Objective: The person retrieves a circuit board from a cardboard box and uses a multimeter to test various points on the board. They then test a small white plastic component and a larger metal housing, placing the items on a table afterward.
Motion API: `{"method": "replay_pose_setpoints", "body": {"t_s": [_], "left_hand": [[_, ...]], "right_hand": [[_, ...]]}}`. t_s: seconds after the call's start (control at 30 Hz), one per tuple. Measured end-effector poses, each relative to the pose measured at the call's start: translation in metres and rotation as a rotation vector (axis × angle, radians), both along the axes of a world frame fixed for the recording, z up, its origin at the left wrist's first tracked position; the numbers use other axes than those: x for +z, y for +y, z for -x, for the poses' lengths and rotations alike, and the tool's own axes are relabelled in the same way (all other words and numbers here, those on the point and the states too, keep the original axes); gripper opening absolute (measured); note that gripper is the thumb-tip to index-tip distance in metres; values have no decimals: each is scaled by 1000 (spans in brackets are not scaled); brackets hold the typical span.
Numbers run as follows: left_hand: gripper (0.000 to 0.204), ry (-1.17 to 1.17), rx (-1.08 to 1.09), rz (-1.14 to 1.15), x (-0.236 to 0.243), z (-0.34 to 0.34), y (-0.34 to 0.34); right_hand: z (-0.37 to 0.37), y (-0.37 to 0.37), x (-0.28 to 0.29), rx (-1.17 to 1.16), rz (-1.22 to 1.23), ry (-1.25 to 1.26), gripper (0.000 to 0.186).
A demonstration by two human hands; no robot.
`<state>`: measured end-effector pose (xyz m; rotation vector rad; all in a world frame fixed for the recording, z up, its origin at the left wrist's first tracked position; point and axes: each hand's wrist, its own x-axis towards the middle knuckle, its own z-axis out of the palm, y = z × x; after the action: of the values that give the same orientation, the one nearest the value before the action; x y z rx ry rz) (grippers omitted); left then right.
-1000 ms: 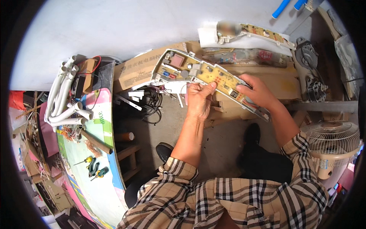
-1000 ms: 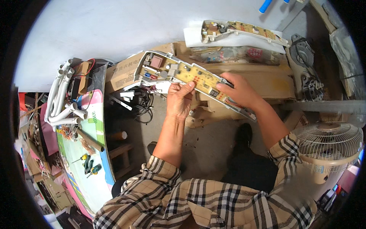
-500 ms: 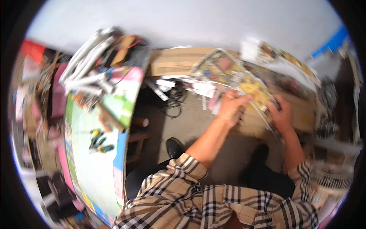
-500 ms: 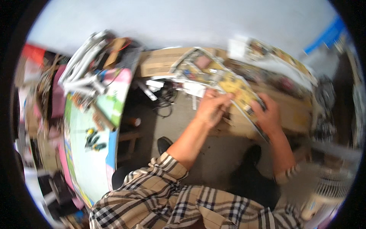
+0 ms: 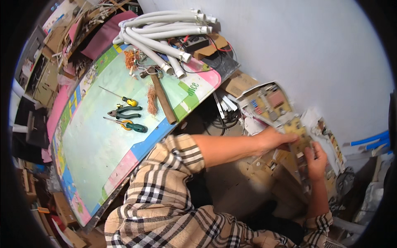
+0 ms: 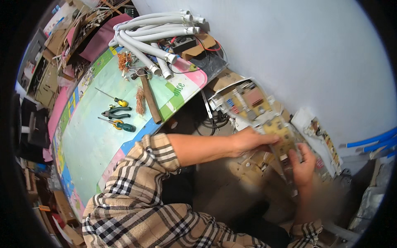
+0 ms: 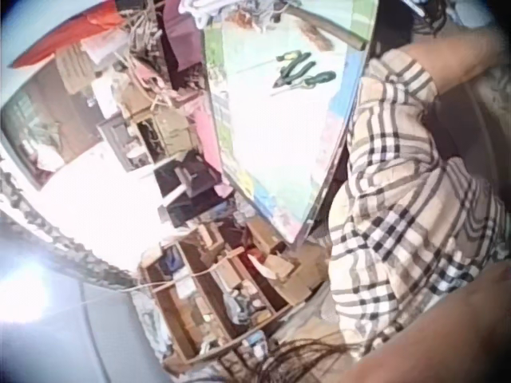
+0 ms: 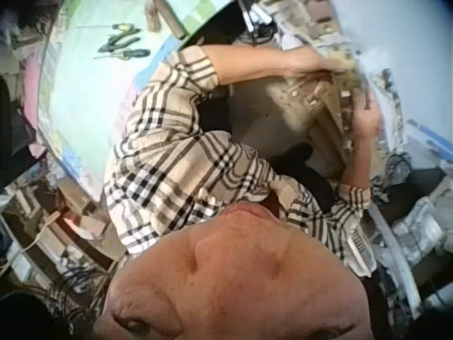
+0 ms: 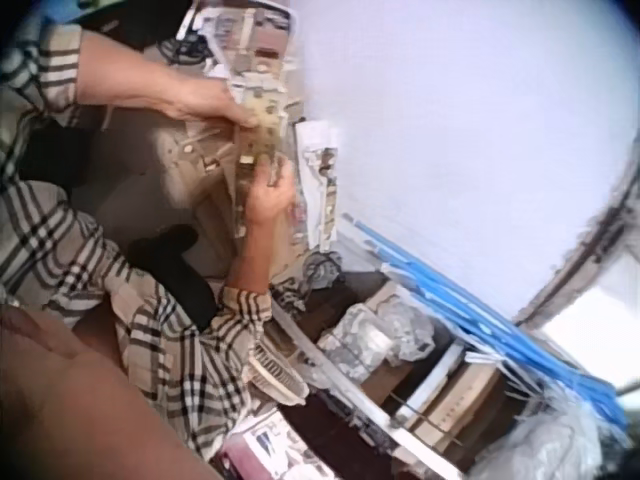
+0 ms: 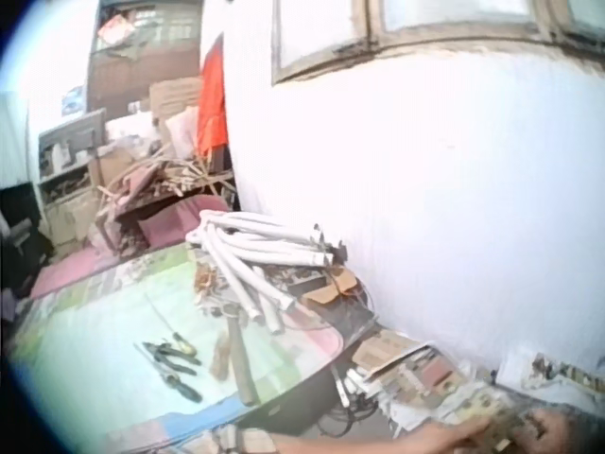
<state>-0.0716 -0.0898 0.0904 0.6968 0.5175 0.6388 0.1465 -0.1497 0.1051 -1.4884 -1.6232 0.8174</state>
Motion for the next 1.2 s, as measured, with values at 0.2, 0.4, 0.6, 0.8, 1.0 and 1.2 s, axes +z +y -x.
{"method": "replay_pose_setpoints", "body": {"t_s": [0.2, 0.4, 0.6, 0.8, 1.0, 1.2], "left_hand": [[29, -134, 262, 31, -48, 76, 7], [30, -55, 485, 32, -52, 117, 22], [36, 93, 576, 24, -102, 133, 24], [42, 479, 413, -71, -141, 134, 7], [40, 362, 523, -265, -112, 150, 15], [39, 320, 608, -166, -127, 151, 21]], "right_hand": [[74, 58, 29, 331, 192, -346, 30], [149, 168, 34, 356, 134, -326, 37], [262, 256, 27, 487, 7, -434, 33], [354, 303, -11, 348, -298, -660, 53], [415, 316, -13, 92, -199, -780, 87], [438, 331, -30, -67, -142, -706, 106]]}}
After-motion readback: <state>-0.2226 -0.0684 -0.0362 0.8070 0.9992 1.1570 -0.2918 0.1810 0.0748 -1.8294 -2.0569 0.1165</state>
